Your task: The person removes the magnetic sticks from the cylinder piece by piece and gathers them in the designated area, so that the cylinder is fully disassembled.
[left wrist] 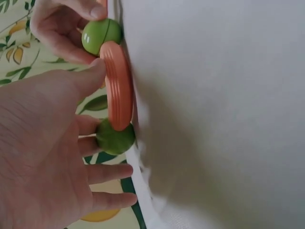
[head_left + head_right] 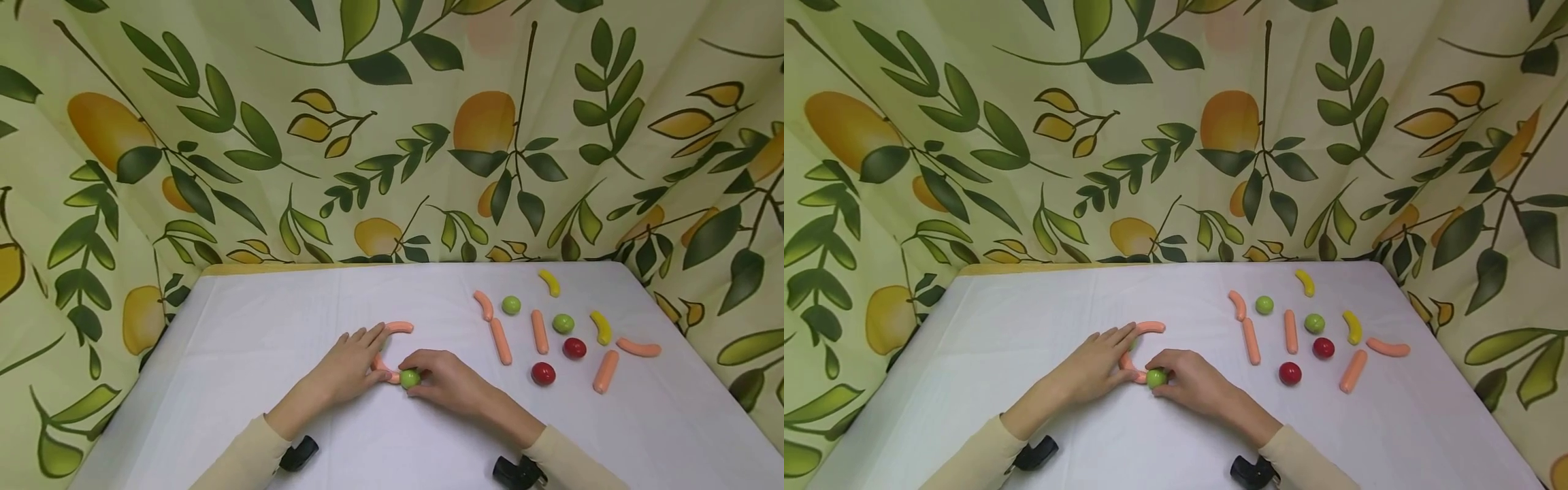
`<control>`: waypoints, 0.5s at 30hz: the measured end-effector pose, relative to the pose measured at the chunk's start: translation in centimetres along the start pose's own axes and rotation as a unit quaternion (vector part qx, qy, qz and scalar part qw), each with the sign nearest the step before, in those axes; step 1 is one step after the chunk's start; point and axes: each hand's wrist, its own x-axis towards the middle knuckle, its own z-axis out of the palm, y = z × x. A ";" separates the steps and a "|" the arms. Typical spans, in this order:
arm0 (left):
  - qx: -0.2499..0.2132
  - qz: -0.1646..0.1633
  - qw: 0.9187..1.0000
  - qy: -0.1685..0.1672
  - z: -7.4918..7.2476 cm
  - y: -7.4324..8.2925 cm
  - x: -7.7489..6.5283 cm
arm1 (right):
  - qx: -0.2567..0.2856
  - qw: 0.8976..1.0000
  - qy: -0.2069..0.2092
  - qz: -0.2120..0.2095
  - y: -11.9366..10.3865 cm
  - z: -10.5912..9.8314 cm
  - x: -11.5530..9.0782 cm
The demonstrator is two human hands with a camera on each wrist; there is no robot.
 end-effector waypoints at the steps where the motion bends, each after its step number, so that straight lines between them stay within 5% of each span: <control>1: 0.008 -0.003 1.000 0.001 0.0 0.1 -0.2 | 0.004 1.000 0.000 0.008 0.1 -0.2 -0.1; 7: 0.049 -0.025 0.998 -0.032 0.2 0.6 -1.8 | 0.012 0.999 -0.002 0.036 0.7 -1.1 -0.8; 15: 0.050 0.004 0.997 -0.056 0.6 1.3 -3.2 | 0.015 0.999 0.022 0.045 1.7 -2.0 -1.3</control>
